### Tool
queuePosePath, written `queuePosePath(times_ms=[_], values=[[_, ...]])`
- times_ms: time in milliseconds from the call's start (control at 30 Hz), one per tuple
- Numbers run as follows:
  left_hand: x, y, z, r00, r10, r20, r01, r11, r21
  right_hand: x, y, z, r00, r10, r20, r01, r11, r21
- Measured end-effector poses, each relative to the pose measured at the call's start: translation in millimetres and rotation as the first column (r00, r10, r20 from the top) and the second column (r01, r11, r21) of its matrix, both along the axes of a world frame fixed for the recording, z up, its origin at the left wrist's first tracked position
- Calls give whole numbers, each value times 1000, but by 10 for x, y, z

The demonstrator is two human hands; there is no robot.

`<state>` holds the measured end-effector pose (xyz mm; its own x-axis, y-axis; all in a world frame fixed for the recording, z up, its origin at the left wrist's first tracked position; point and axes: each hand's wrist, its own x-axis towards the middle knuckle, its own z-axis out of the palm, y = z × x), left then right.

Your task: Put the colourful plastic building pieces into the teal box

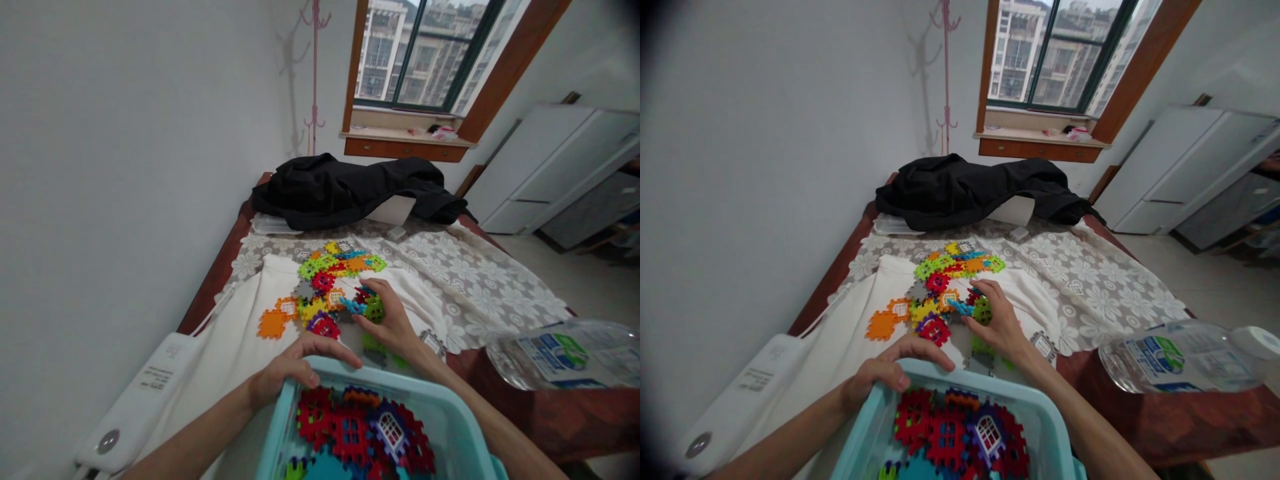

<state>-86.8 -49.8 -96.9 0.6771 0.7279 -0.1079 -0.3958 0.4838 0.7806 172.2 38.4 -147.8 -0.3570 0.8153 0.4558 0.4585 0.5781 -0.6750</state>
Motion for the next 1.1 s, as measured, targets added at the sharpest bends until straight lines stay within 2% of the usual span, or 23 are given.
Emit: queuePosePath(times_ms=[267,367,433,533,633,733,833,900,1000,1100], values=[[6,33,-21,999,-21,-29,20,1000,-10,163,22,114,961,-122,-247,104,991,-86],[9,49,-24,997,-29,-68,30,1000,2,254,39,158,938,-127,-321,94,989,-116],[13,57,-26,998,-33,-61,34,999,18,307,14,256,911,-120,-394,75,989,-129],[21,66,-32,999,-35,-39,36,999,38,383,-154,522,876,-77,-476,30,994,-105],[27,70,-35,999,-37,-30,38,999,33,444,-481,849,892,83,-445,-151,981,-119],[31,73,-27,998,-52,-19,53,998,29,403,-829,1134,898,343,-276,-403,893,-200],[29,75,-7,999,-47,-12,48,998,30,247,-1052,1361,825,564,-32,-546,782,-302],[23,72,10,999,-39,-18,40,998,38,176,-1122,1475,764,641,79,-588,741,-325],[11,63,23,999,-41,-34,42,998,43,283,-1157,1507,773,630,77,-599,764,-239],[-1,56,13,999,-43,-22,44,998,43,626,-1128,1289,893,438,-106,-448,888,-103]])
